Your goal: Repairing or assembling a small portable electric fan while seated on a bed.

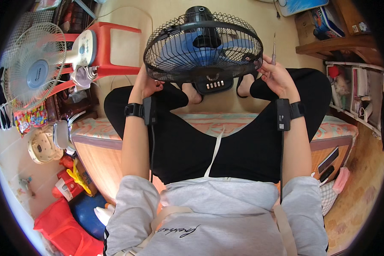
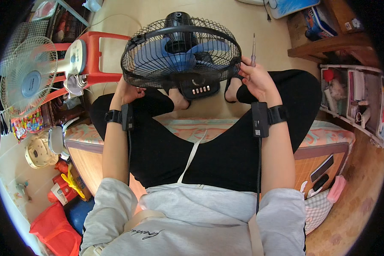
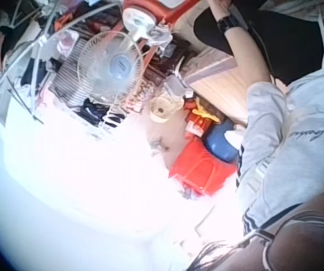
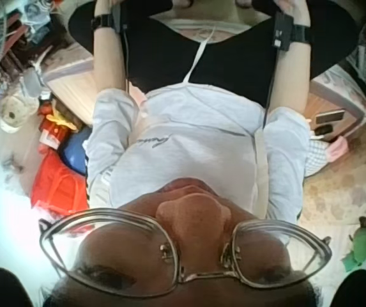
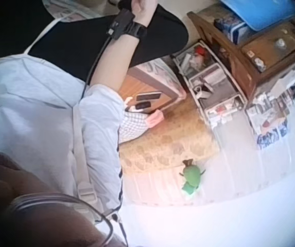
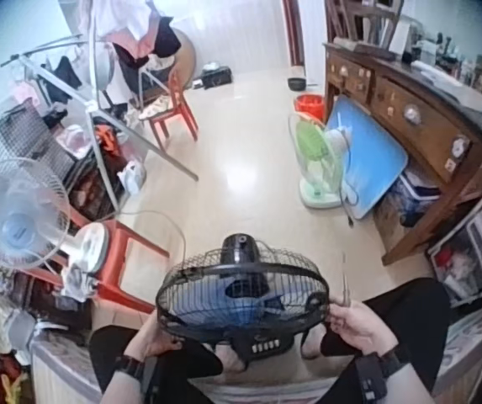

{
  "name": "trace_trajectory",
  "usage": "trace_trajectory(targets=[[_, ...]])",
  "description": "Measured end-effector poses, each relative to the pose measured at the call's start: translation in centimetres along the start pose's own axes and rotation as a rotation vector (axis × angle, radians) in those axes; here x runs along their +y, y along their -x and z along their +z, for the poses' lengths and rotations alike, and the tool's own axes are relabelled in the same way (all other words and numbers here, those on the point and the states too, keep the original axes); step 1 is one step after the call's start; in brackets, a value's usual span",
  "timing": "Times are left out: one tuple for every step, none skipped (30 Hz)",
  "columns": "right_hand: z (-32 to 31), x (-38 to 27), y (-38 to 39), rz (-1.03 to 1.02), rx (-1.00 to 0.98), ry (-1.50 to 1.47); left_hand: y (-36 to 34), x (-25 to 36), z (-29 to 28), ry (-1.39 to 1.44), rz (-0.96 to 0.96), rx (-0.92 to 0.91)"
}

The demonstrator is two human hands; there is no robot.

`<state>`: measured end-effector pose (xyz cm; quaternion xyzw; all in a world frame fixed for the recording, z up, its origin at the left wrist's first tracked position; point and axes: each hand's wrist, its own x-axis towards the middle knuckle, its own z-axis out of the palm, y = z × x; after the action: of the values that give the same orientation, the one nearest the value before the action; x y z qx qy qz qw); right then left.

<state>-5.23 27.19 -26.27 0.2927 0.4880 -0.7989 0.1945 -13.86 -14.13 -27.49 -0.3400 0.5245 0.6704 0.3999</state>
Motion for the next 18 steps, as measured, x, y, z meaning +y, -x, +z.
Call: trace_trajectory(targets=[[-0.1,0.2,0.1,0.009,0.01,-0.01,0.0,0.0,0.2,-0.032,0.006,0.008],[-0.3,0.4,0.2,0.019,0.021,-0.02,0.0,-0.1,0.4,-0.029,0.017,-0.002],[-0.4,0.6,0.2,0.029,0.03,-0.032,-0.2,-0.3,0.3,-0.025,0.007,-0.006],[-0.8,0.8,0.2,0.013,0.0,-0.032,-0.3,-0.4,0.3,-0.022,-0.002,-0.01],[-1.1,1.0,0.2,0.0,-0.001,-0.024,-0.6,-0.4,0.4,-0.019,0.011,-0.02],[-1.2,1.2,0.2,-0.008,-0.008,-0.037,-0.7,-0.5,0.4,-0.007,0.026,-0.005],[-1.4,1.4,0.2,-0.015,-0.015,-0.05,-0.9,-0.5,0.5,0.005,0.041,0.009],[-1.5,1.6,0.1,-0.006,-0.006,-0.055,-1.2,-0.5,0.7,-0.009,0.04,0.034],[-2.1,2.2,-0.2,-0.014,-0.003,-0.051,-1.5,-0.5,1.0,-0.008,0.045,0.027],[-2.5,2.6,-0.5,0.002,-0.034,-0.048,-1.7,-0.4,1.4,-0.003,0.041,0.04],[-3.2,2.8,-0.7,0.019,-0.064,-0.045,-1.9,-0.3,1.7,0.001,0.036,0.053],[-2.6,2.5,0.0,0.032,-0.083,-0.079,-2.0,-0.4,1.7,-0.015,0.064,0.081],[-2.4,2.5,0.1,0.027,-0.083,-0.076,-2.1,-0.4,1.6,-0.013,0.069,0.077],[-2.4,2.7,0.0,0.062,-0.058,-0.069,-2.2,-0.4,1.3,0.025,-0.005,0.08],[-2.6,2.9,-0.1,0.095,-0.027,-0.062,-2.6,-0.4,1.0,0.061,-0.081,0.078],[-2.5,3.0,-0.4,0.123,-0.02,-0.084,-2.9,-0.5,0.1,0.082,-0.135,0.074],[-2.6,3.1,-0.5,0.121,-0.022,-0.079,-3.3,-0.8,-0.7,0.086,-0.131,0.072],[-2.3,3.2,-0.3,0.139,-0.01,-0.052,-2.9,-1.0,-0.6,0.084,-0.132,0.073]])
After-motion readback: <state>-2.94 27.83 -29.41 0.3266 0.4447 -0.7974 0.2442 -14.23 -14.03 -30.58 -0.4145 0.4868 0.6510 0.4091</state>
